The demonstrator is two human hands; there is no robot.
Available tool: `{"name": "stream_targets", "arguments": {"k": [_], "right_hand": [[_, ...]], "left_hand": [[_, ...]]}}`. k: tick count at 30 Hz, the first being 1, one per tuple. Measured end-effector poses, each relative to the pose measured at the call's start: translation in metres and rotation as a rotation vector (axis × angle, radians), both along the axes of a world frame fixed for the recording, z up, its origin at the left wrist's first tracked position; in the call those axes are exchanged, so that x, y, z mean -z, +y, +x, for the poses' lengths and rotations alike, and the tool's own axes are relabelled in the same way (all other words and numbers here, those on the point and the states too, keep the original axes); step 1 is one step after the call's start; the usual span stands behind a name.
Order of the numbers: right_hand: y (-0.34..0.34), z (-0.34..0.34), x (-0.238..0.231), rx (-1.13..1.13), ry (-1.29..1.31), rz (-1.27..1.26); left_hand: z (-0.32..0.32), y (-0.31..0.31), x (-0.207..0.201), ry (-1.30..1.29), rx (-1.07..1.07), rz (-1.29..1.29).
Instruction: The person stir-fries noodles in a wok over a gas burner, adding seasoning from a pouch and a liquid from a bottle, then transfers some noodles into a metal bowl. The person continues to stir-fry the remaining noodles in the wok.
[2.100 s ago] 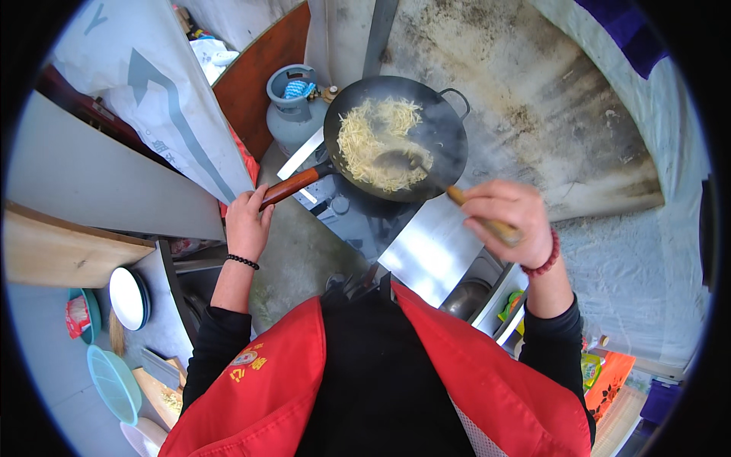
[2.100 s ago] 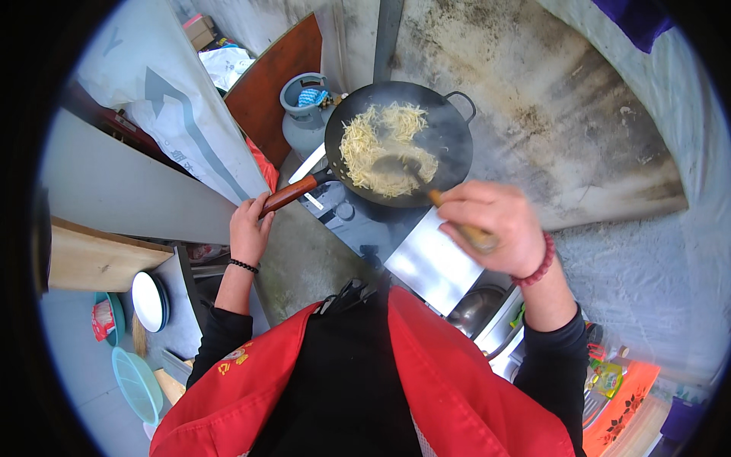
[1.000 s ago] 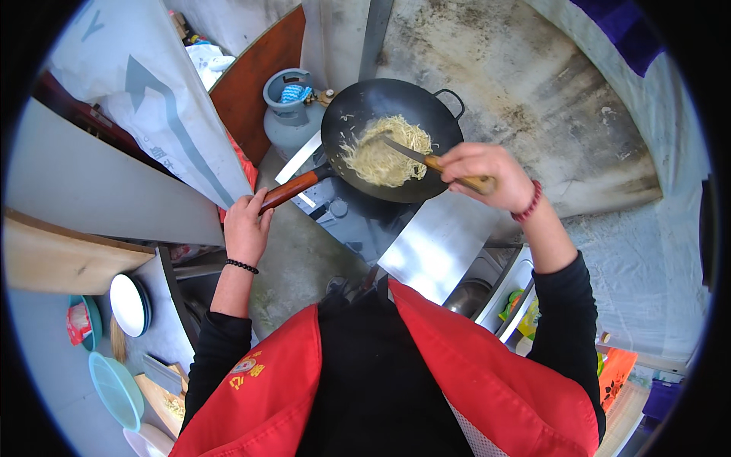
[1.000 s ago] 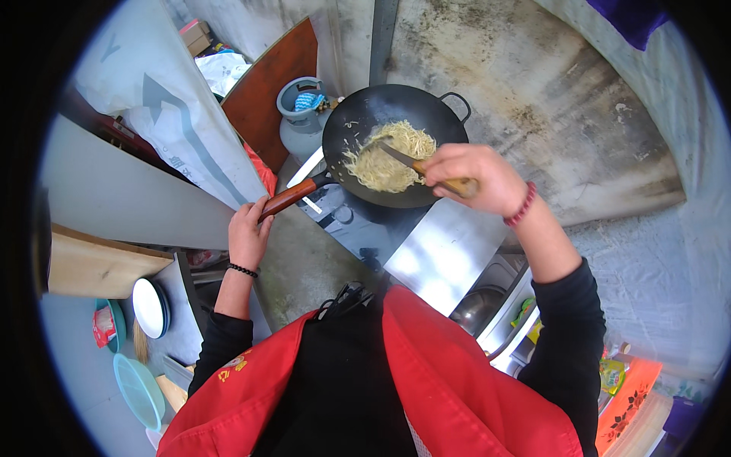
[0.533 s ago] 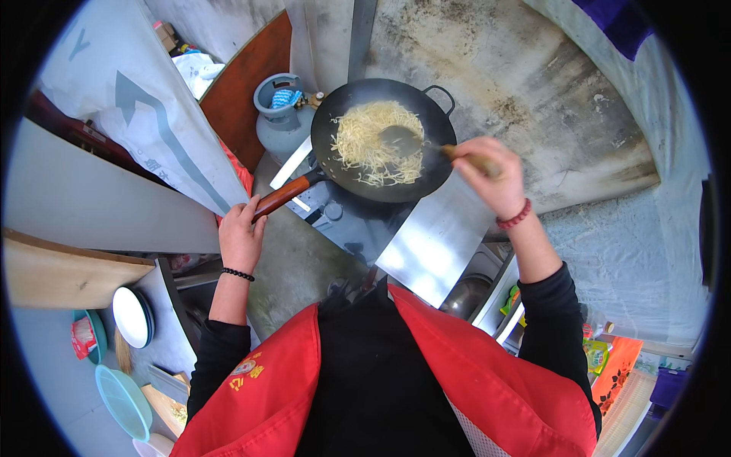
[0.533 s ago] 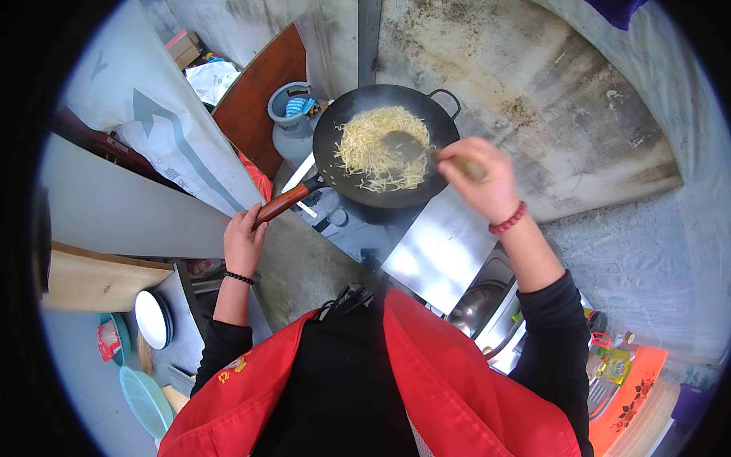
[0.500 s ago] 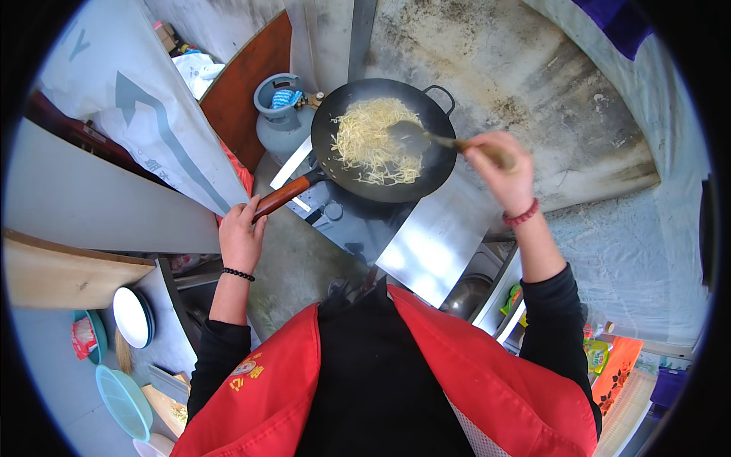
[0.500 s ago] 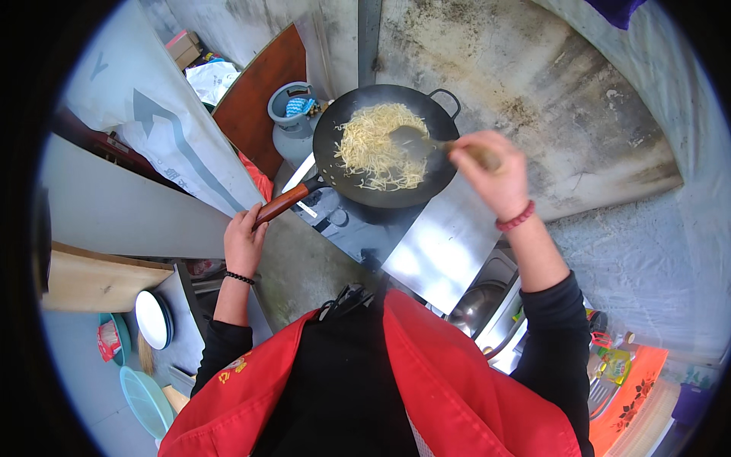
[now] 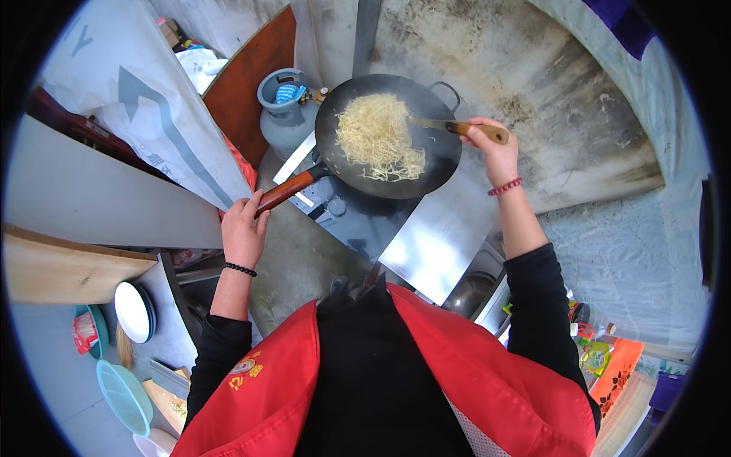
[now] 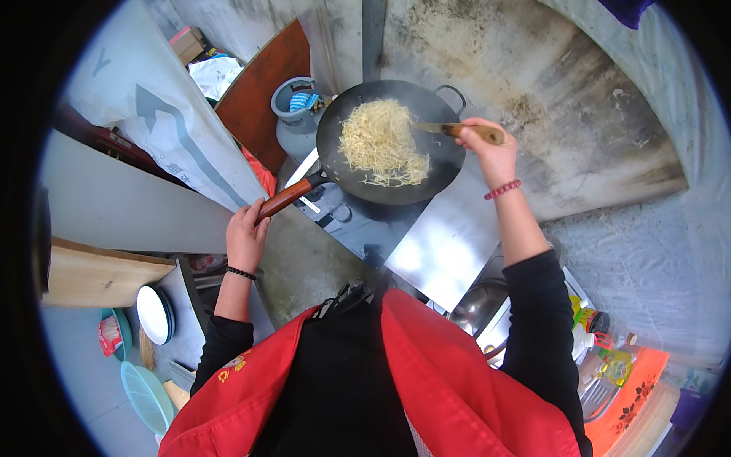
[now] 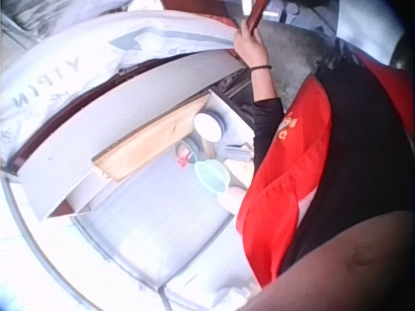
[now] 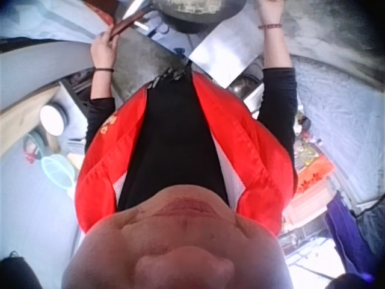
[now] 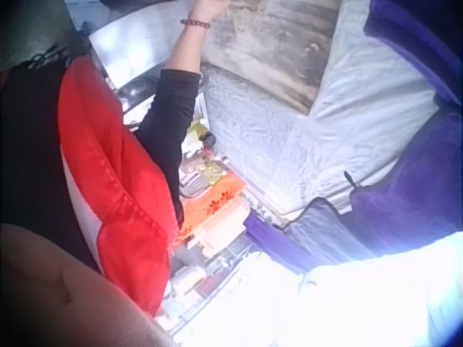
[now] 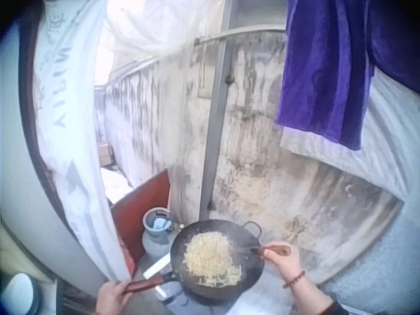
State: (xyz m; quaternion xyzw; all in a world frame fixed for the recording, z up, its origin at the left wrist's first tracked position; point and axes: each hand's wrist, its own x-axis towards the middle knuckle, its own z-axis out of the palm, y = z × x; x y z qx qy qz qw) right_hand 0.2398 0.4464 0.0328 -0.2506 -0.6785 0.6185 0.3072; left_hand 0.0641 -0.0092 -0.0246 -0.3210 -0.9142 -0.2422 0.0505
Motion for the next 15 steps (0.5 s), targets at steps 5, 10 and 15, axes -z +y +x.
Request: {"name": "stream_targets", "arguments": {"k": [5, 10, 15], "right_hand": [[-0.025, 0.029, -0.088, -0.537, -0.081, 0.943], [-0.053, 0.048, -0.150, -0.763, -0.125, 0.908], [-0.073, 0.024, -0.099, -0.704, -0.182, 0.972]], "left_hand": [[0.000, 0.001, -0.001, -0.009, 0.002, 0.008], [0.000, 0.001, -0.001, 0.007, 0.004, -0.001], [0.000, 0.001, -0.002, -0.001, -0.001, 0.007]]}}
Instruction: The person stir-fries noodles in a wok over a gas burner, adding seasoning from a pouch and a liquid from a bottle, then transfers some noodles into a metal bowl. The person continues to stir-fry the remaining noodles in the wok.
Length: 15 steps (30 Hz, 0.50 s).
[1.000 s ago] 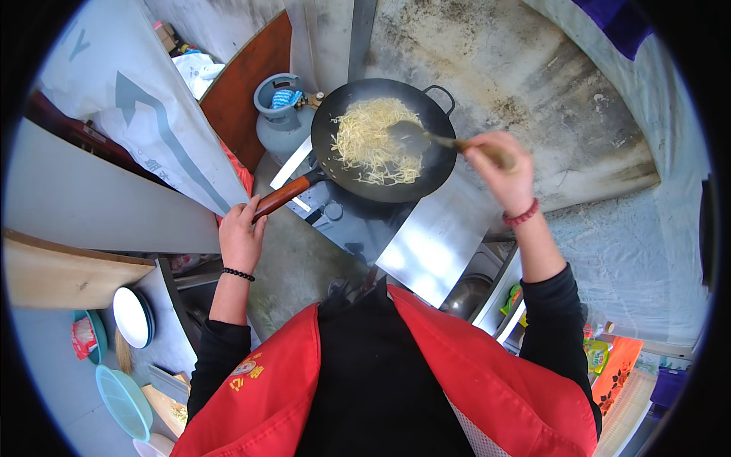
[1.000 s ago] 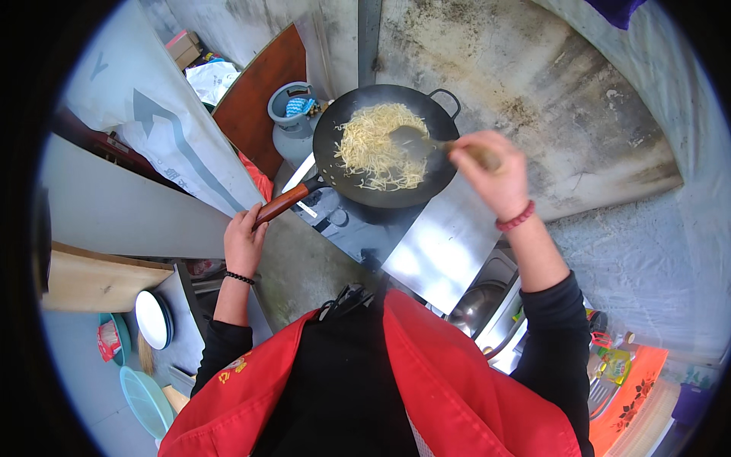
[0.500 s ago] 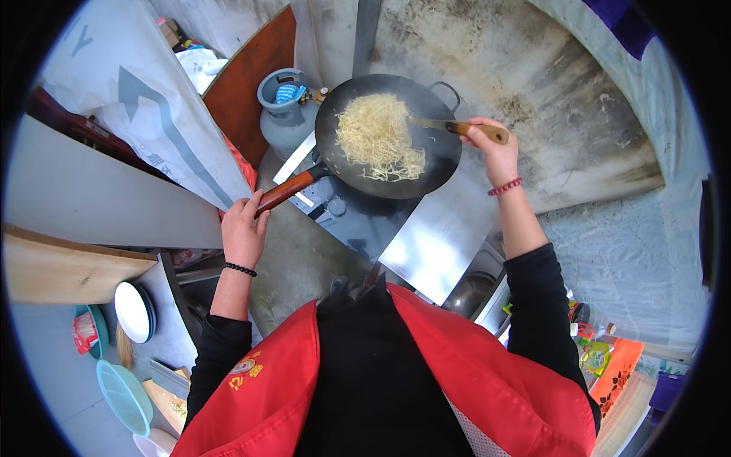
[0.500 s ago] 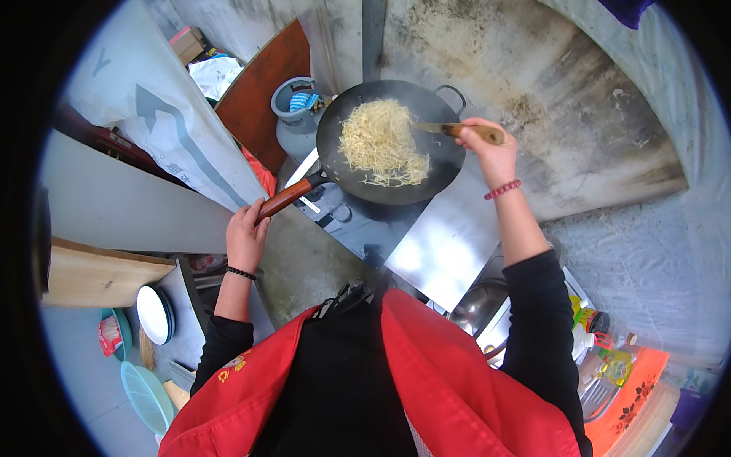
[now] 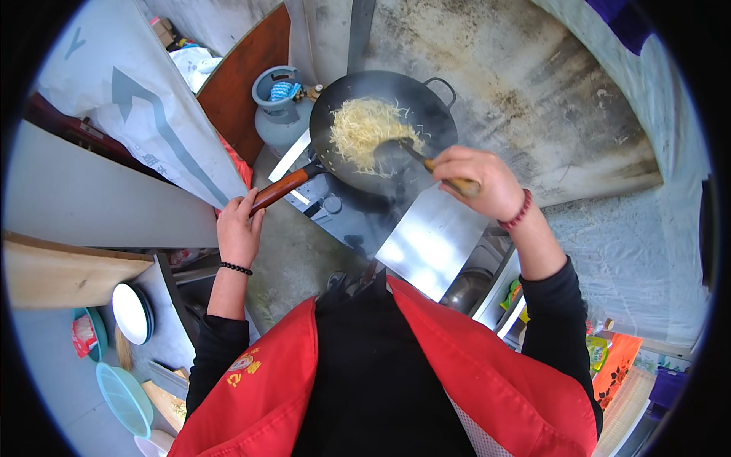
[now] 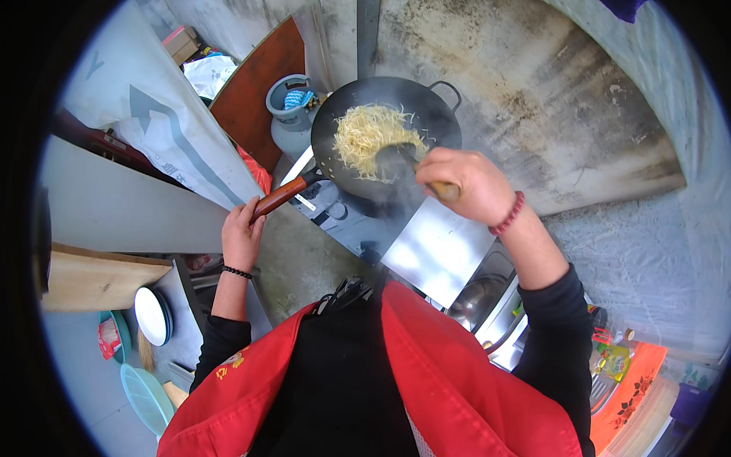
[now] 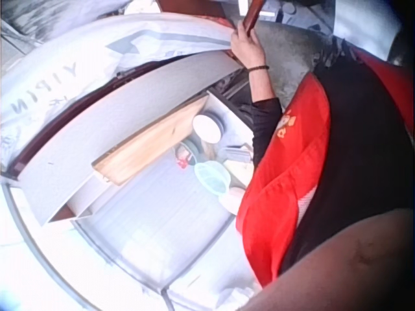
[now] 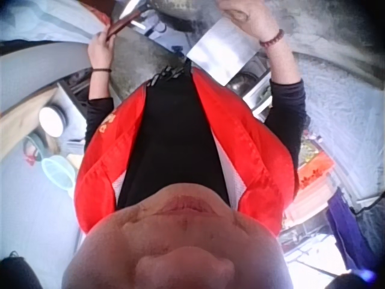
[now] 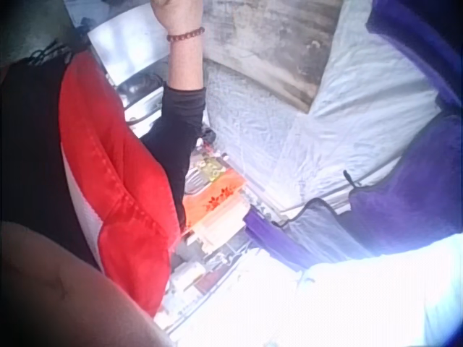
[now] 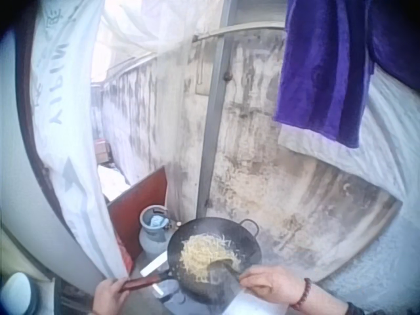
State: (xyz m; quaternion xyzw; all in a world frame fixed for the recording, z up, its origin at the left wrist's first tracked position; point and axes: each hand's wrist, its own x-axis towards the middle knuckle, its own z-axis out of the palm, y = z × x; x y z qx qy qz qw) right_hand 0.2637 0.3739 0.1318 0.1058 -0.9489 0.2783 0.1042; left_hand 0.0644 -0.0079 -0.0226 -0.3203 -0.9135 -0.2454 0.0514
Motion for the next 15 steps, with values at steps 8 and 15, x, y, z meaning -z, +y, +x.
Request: {"name": "stream_targets", "arguments": {"k": [8, 15], "right_hand": [[0.078, 0.003, 0.021, 0.765, 0.186, -0.518], [0.082, -0.046, 0.054, 0.893, 0.122, -0.882]], "left_hand": [[0.001, 0.000, 0.002, 0.016, -0.007, -0.005], [0.001, 0.000, 0.001, -0.014, -0.016, -0.018]]}}
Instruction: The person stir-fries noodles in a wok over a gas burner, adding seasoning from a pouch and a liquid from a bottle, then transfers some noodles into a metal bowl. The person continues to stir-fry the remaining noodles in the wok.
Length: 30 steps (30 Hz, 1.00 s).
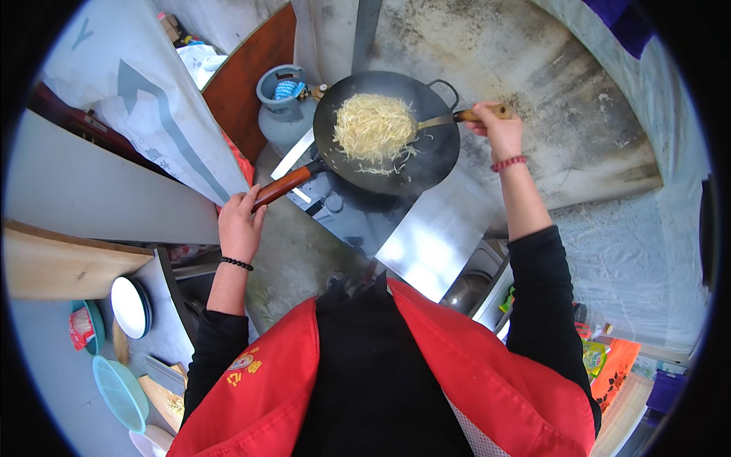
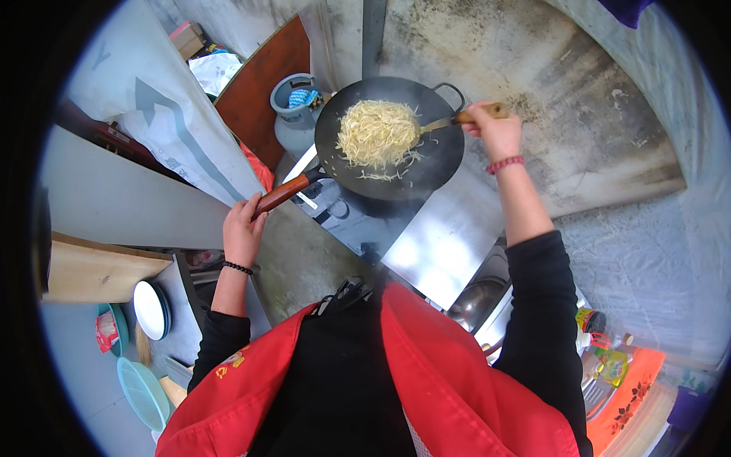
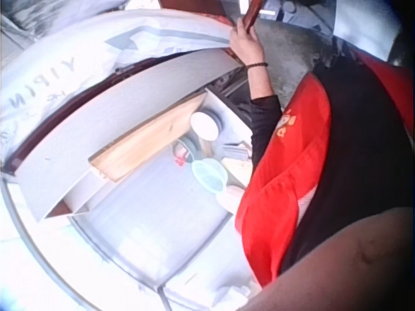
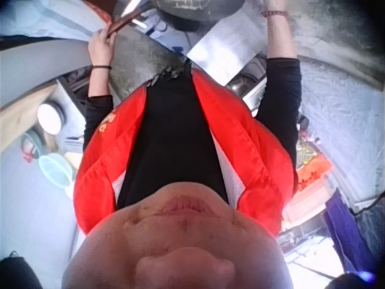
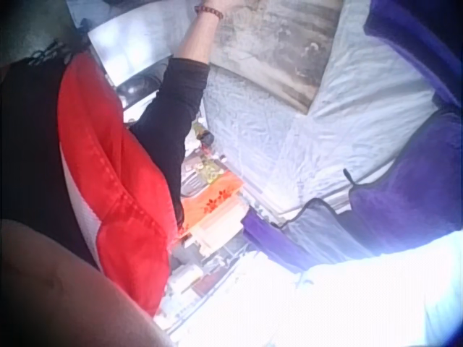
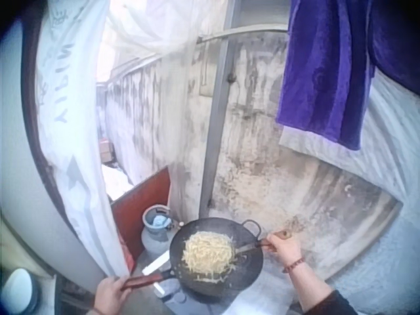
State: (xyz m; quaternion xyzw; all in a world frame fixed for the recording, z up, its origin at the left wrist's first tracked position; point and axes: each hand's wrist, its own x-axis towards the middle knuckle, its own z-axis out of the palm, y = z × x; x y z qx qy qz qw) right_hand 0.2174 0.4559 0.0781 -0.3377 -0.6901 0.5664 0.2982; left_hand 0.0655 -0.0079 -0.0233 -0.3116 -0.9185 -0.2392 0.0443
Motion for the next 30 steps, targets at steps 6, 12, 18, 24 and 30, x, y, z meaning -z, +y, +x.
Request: {"name": "stream_targets", "arguments": {"k": [6, 12, 18, 24, 30], "right_hand": [[0.015, 0.016, -0.014, -0.221, 0.086, 0.305], [0.033, -0.036, 0.016, -0.119, 0.124, 0.164], [-0.004, -0.023, 0.038, -0.774, 0.135, 0.688], [-0.076, 0.053, -0.052, -1.003, 0.064, 0.913], [-0.080, 0.050, -0.029, -0.829, -0.089, 0.898]], "left_hand": [[0.000, 0.001, -0.001, 0.007, -0.003, -0.007], [0.001, -0.001, 0.000, 0.049, 0.033, 0.034], [0.001, 0.000, 0.002, 0.039, 0.009, 0.004], [0.002, 0.000, 0.003, 0.051, -0.011, -0.001], [0.004, 0.003, 0.002, 0.053, -0.036, -0.017]]}}
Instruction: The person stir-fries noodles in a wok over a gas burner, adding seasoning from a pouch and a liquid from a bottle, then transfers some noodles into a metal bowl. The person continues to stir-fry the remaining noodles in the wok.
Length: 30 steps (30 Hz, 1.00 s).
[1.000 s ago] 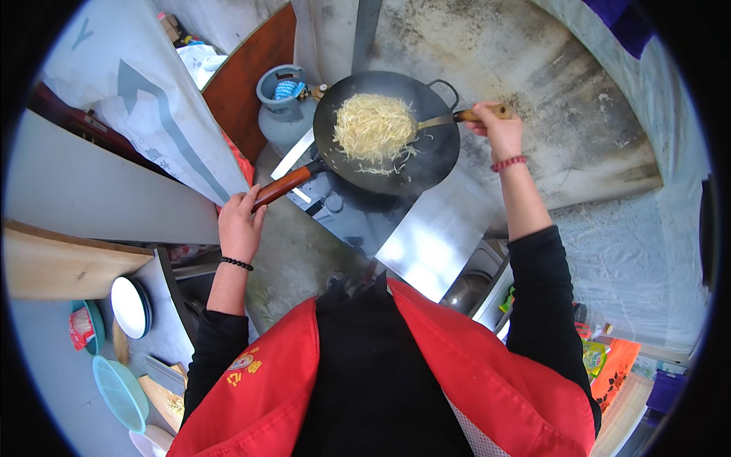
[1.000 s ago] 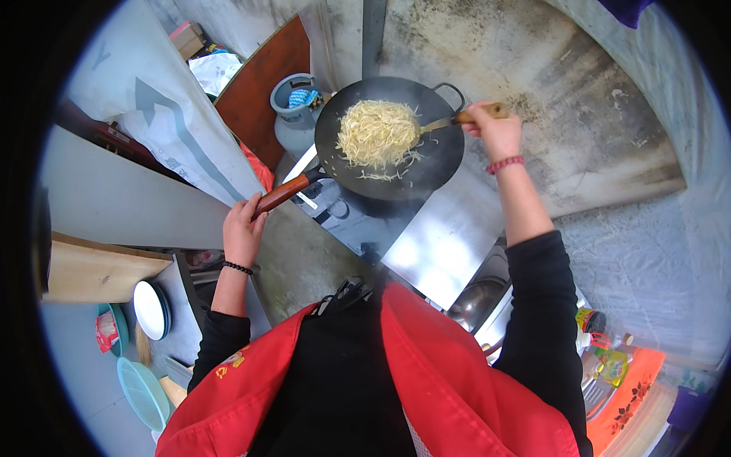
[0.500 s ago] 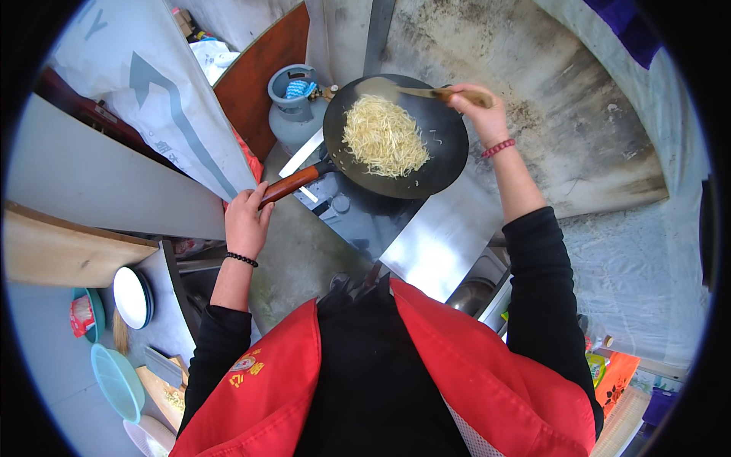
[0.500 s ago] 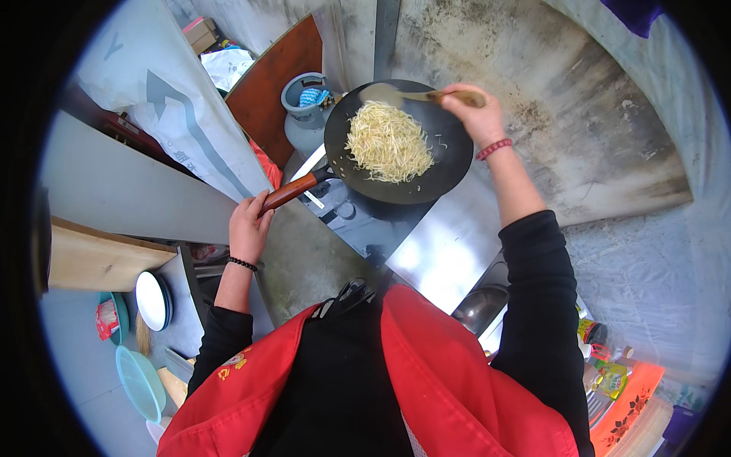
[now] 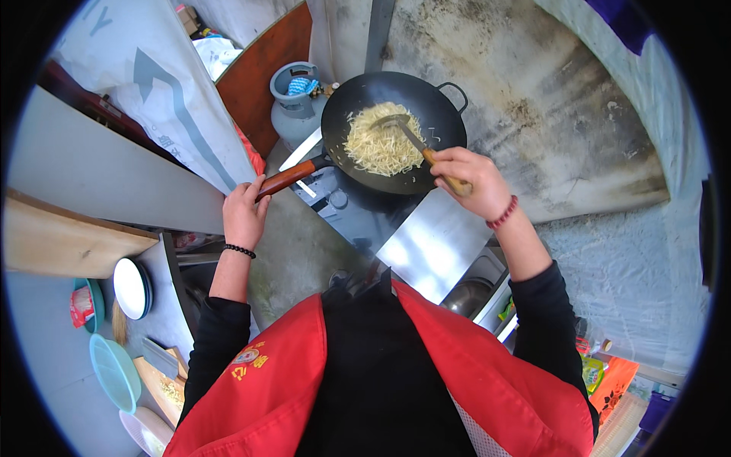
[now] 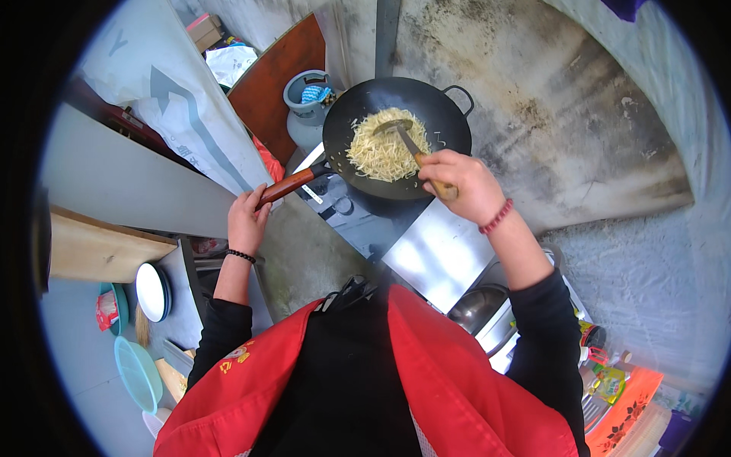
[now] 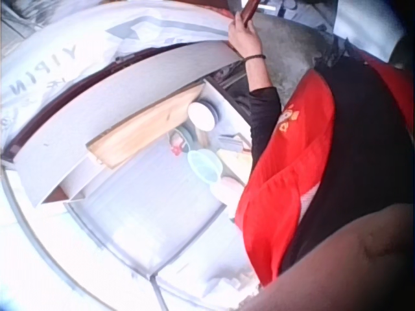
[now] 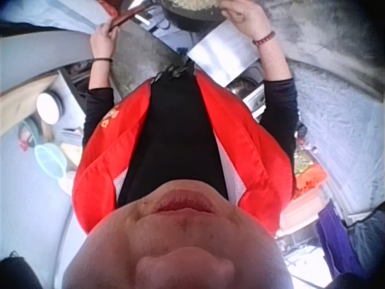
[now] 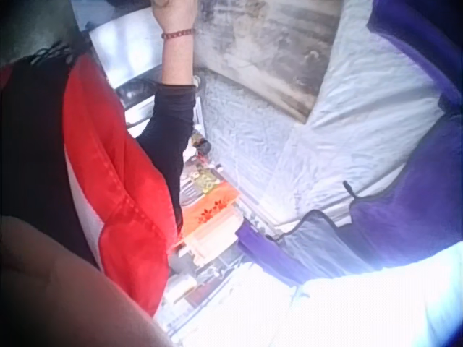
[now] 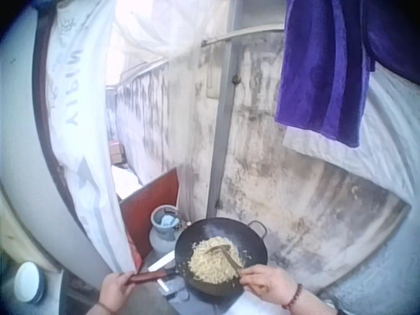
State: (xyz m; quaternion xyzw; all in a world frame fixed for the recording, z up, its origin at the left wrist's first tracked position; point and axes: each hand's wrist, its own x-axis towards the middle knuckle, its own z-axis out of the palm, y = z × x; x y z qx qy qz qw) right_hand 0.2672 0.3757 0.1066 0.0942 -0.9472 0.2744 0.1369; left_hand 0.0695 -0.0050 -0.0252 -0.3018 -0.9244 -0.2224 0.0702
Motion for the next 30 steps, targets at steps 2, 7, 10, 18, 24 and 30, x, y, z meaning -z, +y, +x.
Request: {"name": "stream_targets", "arguments": {"k": [2, 7, 10, 18, 24, 30], "right_hand": [[0.001, 0.009, 0.010, 0.012, 0.087, -0.074], [-0.014, 0.014, 0.010, -0.013, 0.123, -0.083], [-0.011, 0.004, 0.010, 0.067, 0.197, -0.067], [0.013, 0.031, 0.032, -0.070, 0.162, -0.051], [0.003, 0.035, -0.020, -0.020, 0.300, -0.084], [0.006, 0.066, -0.017, -0.135, 0.028, -0.004]], "left_hand": [[-0.001, 0.000, -0.001, -0.012, -0.008, -0.004], [0.002, 0.002, 0.001, 0.009, -0.033, -0.010], [0.003, 0.002, 0.000, 0.007, -0.029, 0.009], [0.004, 0.003, 0.006, 0.043, -0.051, 0.021], [0.006, 0.001, 0.005, 0.031, -0.057, -0.014], [0.009, 0.004, 0.004, 0.032, -0.073, -0.015]]}}
